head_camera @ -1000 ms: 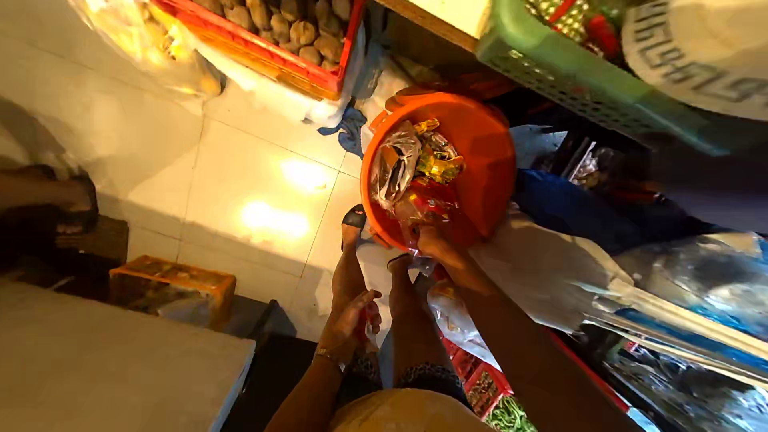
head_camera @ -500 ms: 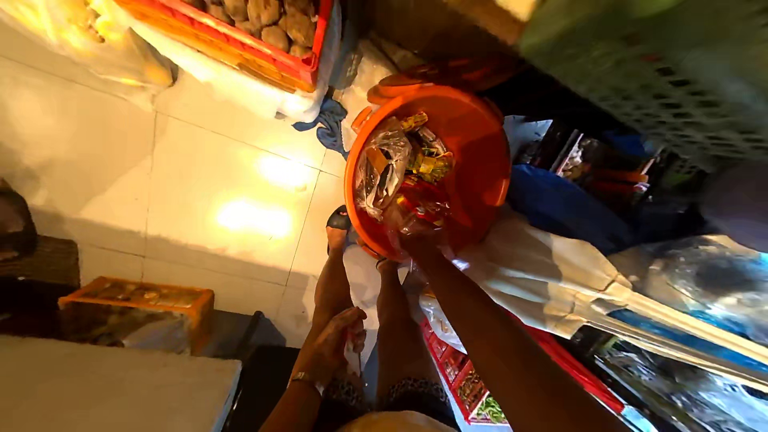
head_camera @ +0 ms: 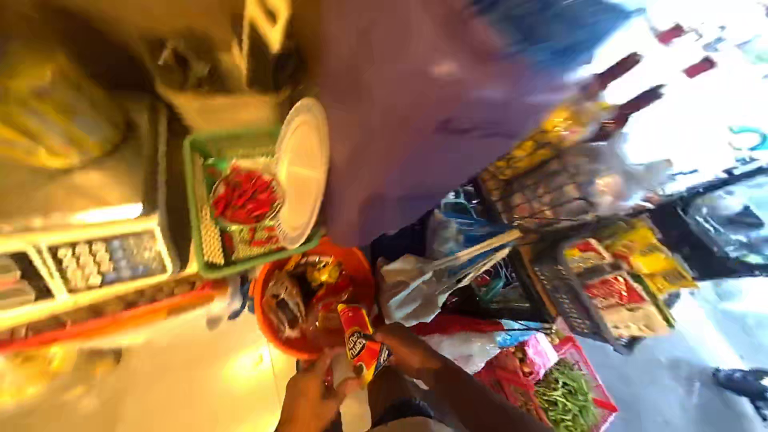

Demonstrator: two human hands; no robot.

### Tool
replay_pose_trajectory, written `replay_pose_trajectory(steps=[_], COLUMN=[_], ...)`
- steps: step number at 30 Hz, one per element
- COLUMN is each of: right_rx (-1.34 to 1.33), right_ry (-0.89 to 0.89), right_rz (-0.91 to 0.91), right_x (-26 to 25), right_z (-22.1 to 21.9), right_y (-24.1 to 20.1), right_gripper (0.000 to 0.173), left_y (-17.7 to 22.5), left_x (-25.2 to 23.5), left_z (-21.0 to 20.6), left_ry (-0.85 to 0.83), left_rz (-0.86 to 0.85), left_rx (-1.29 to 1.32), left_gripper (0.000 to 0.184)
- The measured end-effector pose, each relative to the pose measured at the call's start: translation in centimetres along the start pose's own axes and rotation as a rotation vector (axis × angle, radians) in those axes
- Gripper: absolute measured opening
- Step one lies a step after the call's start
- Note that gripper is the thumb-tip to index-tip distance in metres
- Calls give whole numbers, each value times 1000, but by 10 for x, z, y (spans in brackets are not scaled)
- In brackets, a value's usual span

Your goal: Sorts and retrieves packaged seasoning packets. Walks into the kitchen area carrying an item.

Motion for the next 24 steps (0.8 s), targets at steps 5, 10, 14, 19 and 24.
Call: replay_pose_trajectory(steps=[5,10,14,19,24], right_rx=[-780,-490,21,262,281], right_ry=[31,26,417,252,535], right_rz=[53,270,559,764,920], right_x=[64,113,156,182,216], right_z=[34,97,176,198,235], right_y=[-19,-26,-25,-22,-37], right_gripper=[33,43,29,80,63], left_y=[126,226,294,358,441], left_x=[-16,-38,-50,-62,-73], left_z=[-2,-17,-38,-75,-116], left_ry=[268,267,17,-312,-480], left_rz=[-564,-790,-771,-828,-1081], left_rx=[-433,-403,-527,-498,-482], left_gripper=[52,30,22,23,21])
Point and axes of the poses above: each hand's wrist, its own x-axis away from the middle knuckle, its own z-axis out of the back of the hand, y = z × x, the point moved 6 cm from there along -x, towards the middle knuckle, and after that the axes turned 3 degrees about z, right-handed, at the moved point
